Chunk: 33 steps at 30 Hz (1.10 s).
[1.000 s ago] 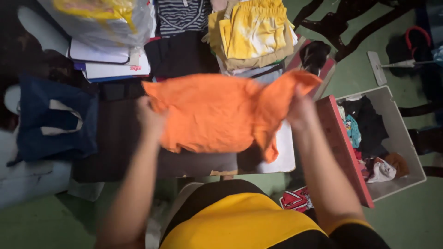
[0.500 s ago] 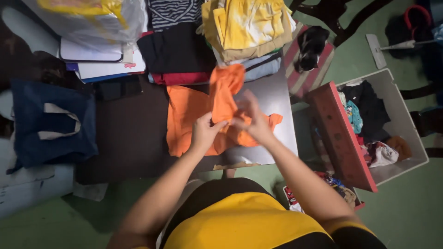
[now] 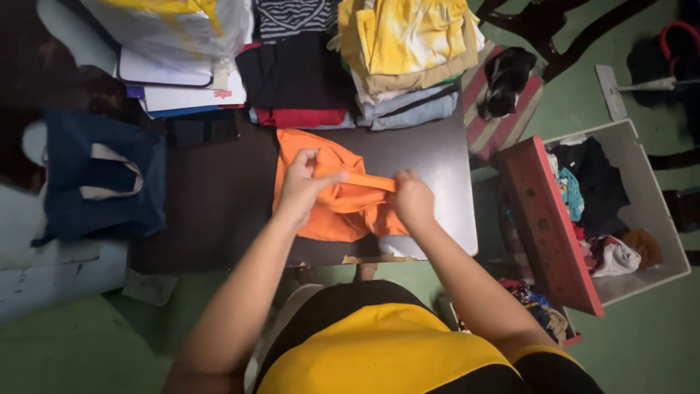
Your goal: The person takes an orange shirt, a patterned tank top, a brown shirt, and a black shirt from a bin and folds each one on a table before returning them to the bin.
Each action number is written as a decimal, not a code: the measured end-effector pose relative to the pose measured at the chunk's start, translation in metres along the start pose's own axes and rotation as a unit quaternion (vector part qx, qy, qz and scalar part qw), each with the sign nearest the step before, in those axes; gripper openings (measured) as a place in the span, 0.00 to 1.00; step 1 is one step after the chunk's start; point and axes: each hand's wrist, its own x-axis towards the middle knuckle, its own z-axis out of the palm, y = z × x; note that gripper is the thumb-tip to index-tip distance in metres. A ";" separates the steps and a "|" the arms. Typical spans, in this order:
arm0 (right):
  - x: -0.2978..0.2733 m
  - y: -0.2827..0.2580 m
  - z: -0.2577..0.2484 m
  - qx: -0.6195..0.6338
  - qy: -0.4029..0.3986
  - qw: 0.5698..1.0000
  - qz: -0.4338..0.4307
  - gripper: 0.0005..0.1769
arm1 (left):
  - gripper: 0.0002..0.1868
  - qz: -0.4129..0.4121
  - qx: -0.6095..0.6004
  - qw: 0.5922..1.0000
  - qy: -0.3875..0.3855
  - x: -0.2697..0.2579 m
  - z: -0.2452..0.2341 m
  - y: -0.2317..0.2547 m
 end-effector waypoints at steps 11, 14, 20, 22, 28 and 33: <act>-0.004 -0.047 -0.039 0.772 -0.320 0.458 0.302 0.26 | 0.26 -0.247 0.407 0.877 0.067 -0.016 -0.048 -0.065; -0.001 -0.047 -0.058 0.778 -0.385 0.402 0.291 0.28 | 0.28 -0.365 0.085 0.925 0.058 -0.009 -0.067 -0.106; 0.011 0.037 0.024 0.631 -0.260 0.725 0.094 0.26 | 0.31 -0.272 -0.404 0.869 -0.092 -0.027 -0.023 -0.046; 0.002 0.040 0.052 0.574 -0.171 0.798 0.073 0.25 | 0.30 -0.234 -0.430 0.864 -0.117 -0.029 -0.002 -0.022; -0.016 -0.075 -0.055 0.702 -0.303 0.524 0.376 0.38 | 0.32 -0.200 -0.399 0.882 -0.152 -0.010 -0.023 0.011; -0.023 -0.039 -0.039 0.806 -0.301 0.456 0.227 0.31 | 0.34 -0.229 -0.240 0.943 -0.036 -0.003 -0.076 -0.045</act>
